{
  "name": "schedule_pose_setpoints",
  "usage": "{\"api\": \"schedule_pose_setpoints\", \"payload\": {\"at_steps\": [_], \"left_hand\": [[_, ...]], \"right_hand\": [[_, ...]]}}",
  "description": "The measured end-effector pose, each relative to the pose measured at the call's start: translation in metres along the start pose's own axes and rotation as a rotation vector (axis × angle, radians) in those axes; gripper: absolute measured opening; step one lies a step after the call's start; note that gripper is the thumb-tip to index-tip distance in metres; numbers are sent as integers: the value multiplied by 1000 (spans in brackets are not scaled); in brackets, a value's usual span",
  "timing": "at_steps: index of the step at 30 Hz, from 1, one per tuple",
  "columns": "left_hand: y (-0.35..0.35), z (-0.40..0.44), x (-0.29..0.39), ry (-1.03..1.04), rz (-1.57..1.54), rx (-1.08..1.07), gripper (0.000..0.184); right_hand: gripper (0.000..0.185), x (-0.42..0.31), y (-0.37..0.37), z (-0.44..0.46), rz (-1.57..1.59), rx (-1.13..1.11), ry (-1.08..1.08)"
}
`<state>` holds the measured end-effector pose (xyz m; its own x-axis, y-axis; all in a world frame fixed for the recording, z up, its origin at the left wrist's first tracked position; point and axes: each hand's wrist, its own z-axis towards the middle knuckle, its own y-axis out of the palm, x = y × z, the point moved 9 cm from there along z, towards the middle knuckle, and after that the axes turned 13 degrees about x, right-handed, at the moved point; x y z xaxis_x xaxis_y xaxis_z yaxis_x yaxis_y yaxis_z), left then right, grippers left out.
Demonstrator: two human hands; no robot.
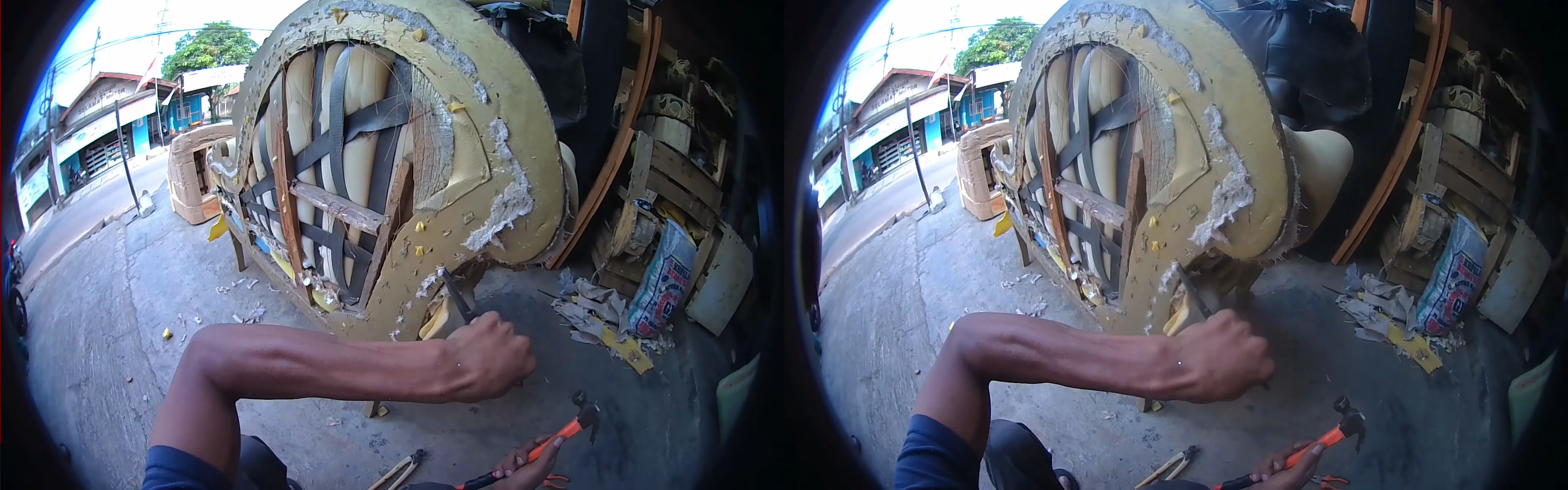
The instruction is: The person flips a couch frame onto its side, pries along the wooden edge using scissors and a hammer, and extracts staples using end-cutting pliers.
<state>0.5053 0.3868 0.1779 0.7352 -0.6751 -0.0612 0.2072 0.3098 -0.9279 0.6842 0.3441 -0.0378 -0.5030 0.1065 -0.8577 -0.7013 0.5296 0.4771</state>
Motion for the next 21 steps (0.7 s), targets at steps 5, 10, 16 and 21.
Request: {"api": "schedule_pose_setpoints", "payload": {"at_steps": [5, 10, 16, 21], "left_hand": [[9, -21, -25, 206, 596, 442, 21], [36, -64, 48, 256, 260, 401, 30], [24, -99, 24, 124, -1, 471, 36], [-12, -80, 26, 290, -198, 523, 19]], "right_hand": [[45, -1, -25, 3, 30, -143, -42], [45, 60, -10, 59, -379, -114, -229], [46, 241, -102, 140, -1016, -135, 241], [36, 311, -146, 106, -1216, -210, 386]]}}
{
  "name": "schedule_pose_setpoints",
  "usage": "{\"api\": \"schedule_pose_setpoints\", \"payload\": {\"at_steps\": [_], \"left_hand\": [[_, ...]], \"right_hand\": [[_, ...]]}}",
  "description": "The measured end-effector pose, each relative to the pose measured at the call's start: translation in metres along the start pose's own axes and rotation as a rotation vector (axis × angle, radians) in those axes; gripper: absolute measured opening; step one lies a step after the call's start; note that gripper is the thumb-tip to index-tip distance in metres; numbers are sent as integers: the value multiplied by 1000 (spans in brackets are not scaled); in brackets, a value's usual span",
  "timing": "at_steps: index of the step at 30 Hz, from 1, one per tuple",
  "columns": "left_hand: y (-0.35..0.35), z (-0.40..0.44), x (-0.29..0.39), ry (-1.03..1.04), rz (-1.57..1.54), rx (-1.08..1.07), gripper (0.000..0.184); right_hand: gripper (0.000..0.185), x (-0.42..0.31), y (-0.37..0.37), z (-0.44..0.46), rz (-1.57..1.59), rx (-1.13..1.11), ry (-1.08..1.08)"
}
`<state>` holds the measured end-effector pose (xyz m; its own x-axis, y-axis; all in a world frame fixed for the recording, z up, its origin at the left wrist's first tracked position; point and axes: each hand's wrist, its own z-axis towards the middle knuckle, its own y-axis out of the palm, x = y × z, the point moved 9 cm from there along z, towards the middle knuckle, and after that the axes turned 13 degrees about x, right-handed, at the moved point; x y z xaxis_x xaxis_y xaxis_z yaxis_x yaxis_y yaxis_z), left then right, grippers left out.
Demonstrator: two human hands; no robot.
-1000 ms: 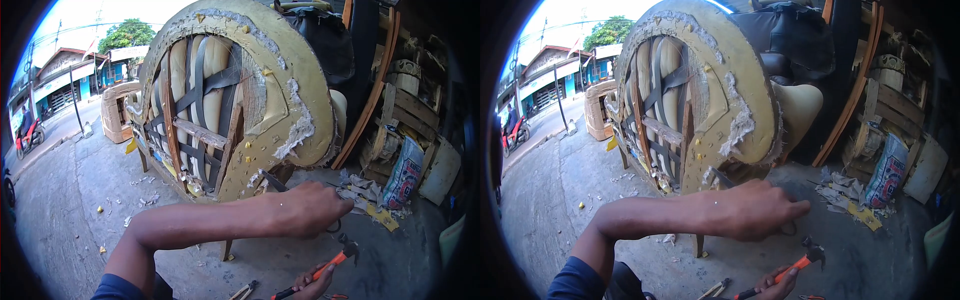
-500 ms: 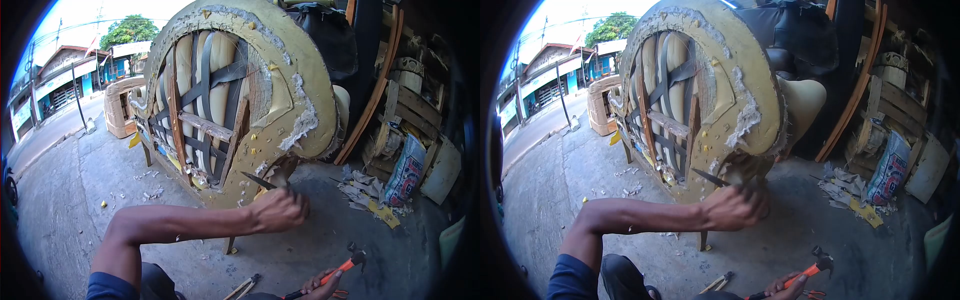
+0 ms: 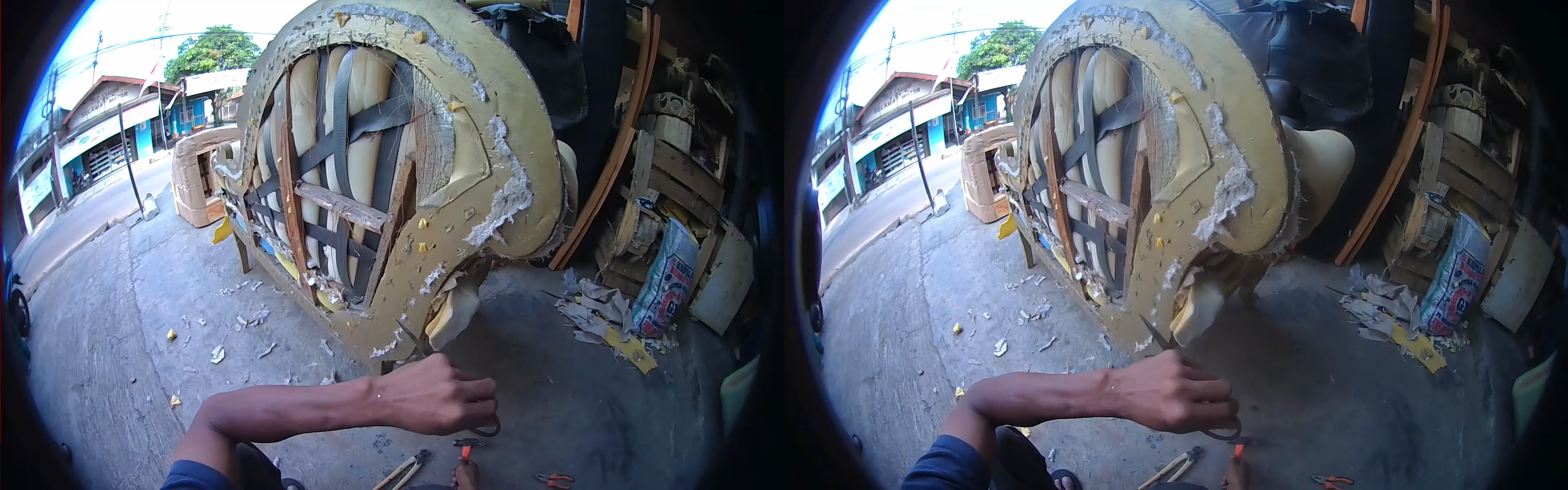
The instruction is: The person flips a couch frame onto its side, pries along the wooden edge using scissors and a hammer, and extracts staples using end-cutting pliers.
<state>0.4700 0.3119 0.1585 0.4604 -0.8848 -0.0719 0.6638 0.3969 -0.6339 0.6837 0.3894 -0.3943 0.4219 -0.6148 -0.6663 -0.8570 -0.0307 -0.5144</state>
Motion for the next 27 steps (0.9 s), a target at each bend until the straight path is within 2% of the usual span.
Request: {"api": "schedule_pose_setpoints", "payload": {"at_steps": [5, 9, 14, 19, 22, 24, 25, 27], "left_hand": [[-19, 55, 3, 47, -80, 37, 35], [-24, 73, -6, 80, -119, 73, 32], [-15, 71, -4, -15, -102, -99, 39], [-16, 67, -18, -155, -176, -159, 41], [-14, 67, -22, -169, -219, -194, 40], [-13, 68, -20, -165, -221, -232, 40], [-13, 70, -19, -156, -205, -260, 39], [-16, 77, -19, -146, -188, -284, 38]], "right_hand": [[37, 28, 35, -13, -15, -41, 16], [40, 25, 25, -16, 16, -22, -9], [45, 18, 3, -12, 65, 36, -41], [50, 32, -4, -1, 106, 95, -100], [53, 21, -7, -13, 139, 117, -147], [61, -22, -32, -80, 109, 106, -9], [61, -24, -35, -83, 110, 106, -11], [54, -36, -29, -89, 370, -31, -28]]}}
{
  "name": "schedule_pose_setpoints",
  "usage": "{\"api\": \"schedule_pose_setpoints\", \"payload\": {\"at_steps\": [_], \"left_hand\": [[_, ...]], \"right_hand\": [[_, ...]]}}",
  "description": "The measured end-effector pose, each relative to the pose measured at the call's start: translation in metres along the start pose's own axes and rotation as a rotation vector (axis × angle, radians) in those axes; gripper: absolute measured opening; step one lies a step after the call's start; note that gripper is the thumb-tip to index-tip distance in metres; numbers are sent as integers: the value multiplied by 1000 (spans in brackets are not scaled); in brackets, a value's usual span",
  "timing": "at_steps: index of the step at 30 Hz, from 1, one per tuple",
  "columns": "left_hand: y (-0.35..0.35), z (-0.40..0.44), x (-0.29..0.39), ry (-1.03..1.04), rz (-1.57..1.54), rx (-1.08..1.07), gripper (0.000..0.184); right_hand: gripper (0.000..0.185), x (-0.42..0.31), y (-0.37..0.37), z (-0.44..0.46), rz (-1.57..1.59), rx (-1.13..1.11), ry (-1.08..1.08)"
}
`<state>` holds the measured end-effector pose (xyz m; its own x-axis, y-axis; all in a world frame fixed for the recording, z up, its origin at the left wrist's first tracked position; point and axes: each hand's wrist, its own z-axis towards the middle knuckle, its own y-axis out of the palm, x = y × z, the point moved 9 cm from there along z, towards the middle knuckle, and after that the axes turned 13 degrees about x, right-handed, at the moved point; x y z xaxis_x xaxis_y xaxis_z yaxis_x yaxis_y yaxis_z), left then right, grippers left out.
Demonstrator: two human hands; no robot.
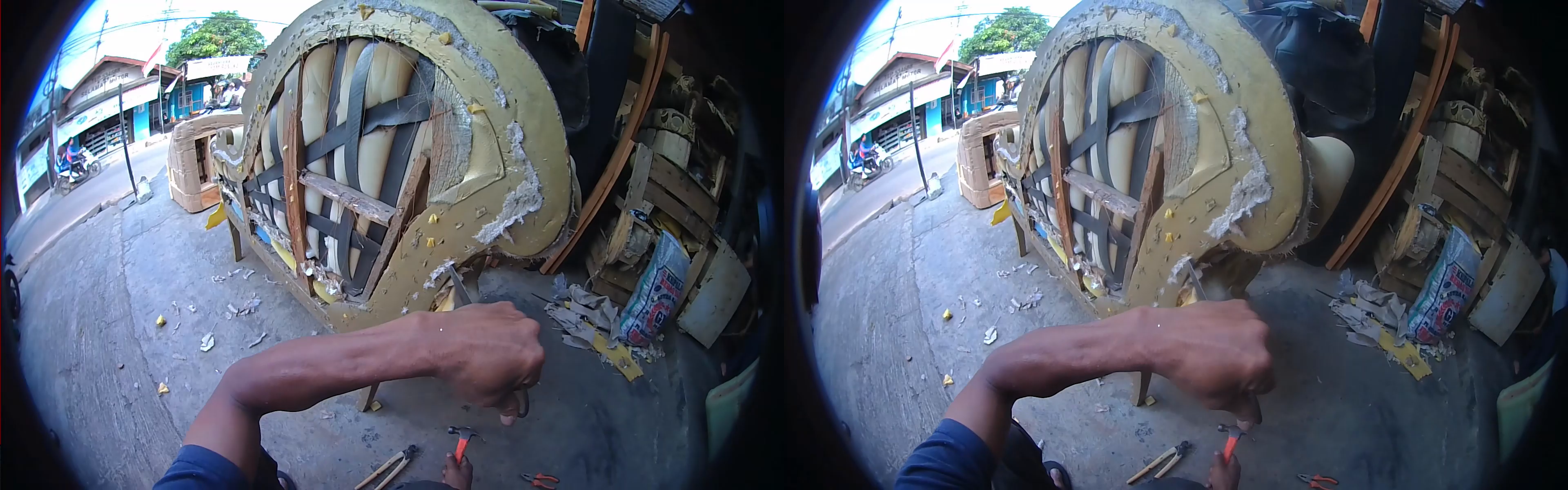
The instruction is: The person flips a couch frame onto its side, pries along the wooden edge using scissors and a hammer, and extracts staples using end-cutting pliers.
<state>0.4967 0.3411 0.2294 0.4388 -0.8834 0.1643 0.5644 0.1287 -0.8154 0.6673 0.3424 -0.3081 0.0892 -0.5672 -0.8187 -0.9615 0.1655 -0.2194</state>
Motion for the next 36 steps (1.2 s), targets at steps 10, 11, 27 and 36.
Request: {"api": "schedule_pose_setpoints", "payload": {"at_steps": [10, 11, 27, 36], "left_hand": [[-1, 8, -4, -104, -97, -30, 34], [0, 7, -7, -126, -70, -47, 34], [2, 12, -39, -164, 16, -122, 32], [4, 10, -11, -122, -91, -70, 31]], "right_hand": [[19, -195, -12, -89, 202, -35, -432], [19, -200, -12, -92, 220, -40, -480], [50, -277, -46, -205, 419, 177, -1161], [51, -260, -46, -189, 882, 163, -995]]}}
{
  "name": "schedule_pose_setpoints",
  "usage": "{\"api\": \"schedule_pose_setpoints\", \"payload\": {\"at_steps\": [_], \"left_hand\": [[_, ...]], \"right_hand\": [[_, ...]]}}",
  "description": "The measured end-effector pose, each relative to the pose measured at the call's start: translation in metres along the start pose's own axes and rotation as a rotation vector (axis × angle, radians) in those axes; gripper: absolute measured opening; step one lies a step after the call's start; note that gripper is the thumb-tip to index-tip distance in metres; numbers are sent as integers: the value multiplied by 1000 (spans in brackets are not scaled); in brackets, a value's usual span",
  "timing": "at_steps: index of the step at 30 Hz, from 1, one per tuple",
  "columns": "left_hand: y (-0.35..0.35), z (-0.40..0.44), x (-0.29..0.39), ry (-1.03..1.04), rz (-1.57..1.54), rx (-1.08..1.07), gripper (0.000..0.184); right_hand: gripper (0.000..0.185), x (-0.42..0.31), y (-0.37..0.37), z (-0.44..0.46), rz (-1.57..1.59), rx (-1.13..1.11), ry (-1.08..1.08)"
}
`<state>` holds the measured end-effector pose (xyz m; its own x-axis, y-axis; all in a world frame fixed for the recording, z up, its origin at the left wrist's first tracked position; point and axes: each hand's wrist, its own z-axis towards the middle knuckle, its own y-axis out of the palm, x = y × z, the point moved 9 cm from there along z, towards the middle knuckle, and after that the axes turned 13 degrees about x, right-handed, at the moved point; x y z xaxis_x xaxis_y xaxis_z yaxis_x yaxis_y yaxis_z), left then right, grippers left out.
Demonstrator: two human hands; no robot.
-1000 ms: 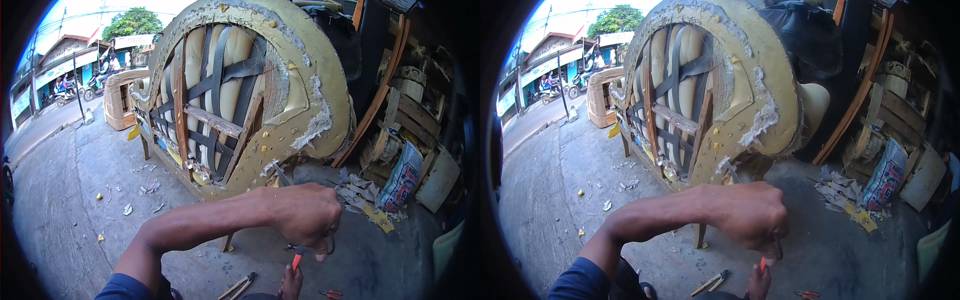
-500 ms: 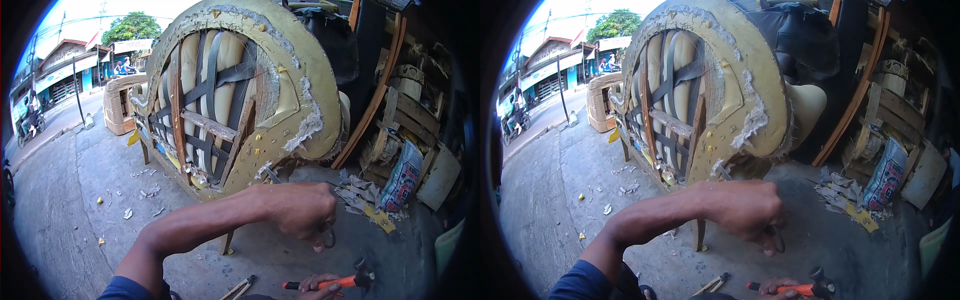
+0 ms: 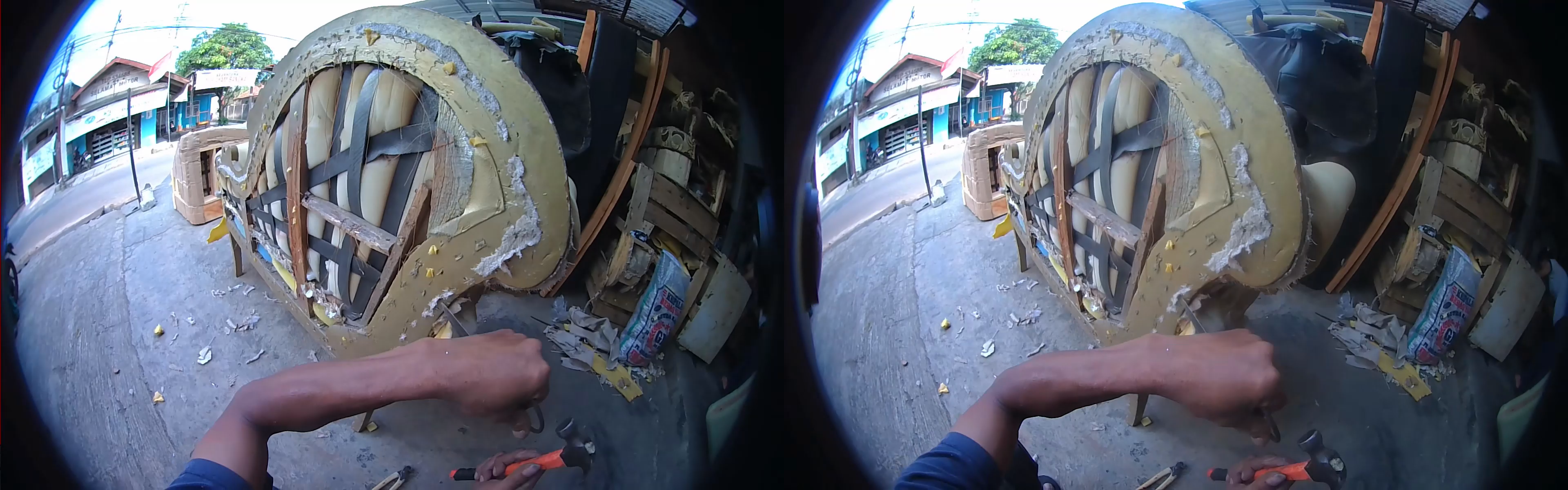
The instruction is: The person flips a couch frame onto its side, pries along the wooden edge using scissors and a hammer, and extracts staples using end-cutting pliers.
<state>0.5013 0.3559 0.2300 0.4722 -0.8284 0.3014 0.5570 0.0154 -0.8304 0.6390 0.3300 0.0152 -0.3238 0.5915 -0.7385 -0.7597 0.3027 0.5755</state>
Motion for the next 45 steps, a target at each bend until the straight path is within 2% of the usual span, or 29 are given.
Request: {"api": "schedule_pose_setpoints", "payload": {"at_steps": [2, 7, 14, 17, 20, 22, 23, 25, 27, 29, 31, 34, 37, 42, 44, 45], "left_hand": [[0, 0, -4, -30, -14, -5, 31], [4, 0, -1, 57, 42, -12, 32], [7, 5, -2, 35, 58, -52, 32], [9, 7, -6, -9, 57, -68, 32], [8, 11, -9, -61, 12, -85, 32], [9, 11, -8, -33, 65, -98, 32], [7, 10, -10, -30, 59, -101, 32], [-8, 7, -27, -120, 182, -51, 32], [-12, 2, -24, -96, 180, -61, 32], [-8, -4, -17, -77, 163, -71, 32], [10, -7, 1, 10, 126, -106, 32], [14, -5, 1, 104, 139, -61, 32], [12, -5, -1, 149, 129, -28, 31], [9, -1, -1, 135, 128, -33, 30], [12, 3, -6, 2, 87, -125, 32], [12, 2, -8, -1, 87, -131, 32]], "right_hand": [[51, 6, -3, -2, -20, 10, 32], [49, 0, -5, -5, -62, -81, 28], [48, 2, -4, -6, -66, -60, 46], [47, 1, 1, -8, -47, -186, 41], [46, -3, 7, -11, 73, -129, -16], [48, 6, -7, -12, 175, 121, -176], [48, 1, -13, -11, 169, 126, -178], [51, 24, 4, -13, -316, -180, 42], [50, 33, 4, -16, -197, -112, 21], [47, 22, -16, -15, 228, 162, -101], [48, 12, -8, -13, 222, 98, -107], [52, 28, -2, -15, -114, -88, 7], [53, 41, -21, -17, -180, -46, 25], [51, 10, -4, -13, -95, -42, 23], [50, 6, -1, -11, -57, -51, 8], [50, -6, -3, -10, 94, 1, -111]]}}
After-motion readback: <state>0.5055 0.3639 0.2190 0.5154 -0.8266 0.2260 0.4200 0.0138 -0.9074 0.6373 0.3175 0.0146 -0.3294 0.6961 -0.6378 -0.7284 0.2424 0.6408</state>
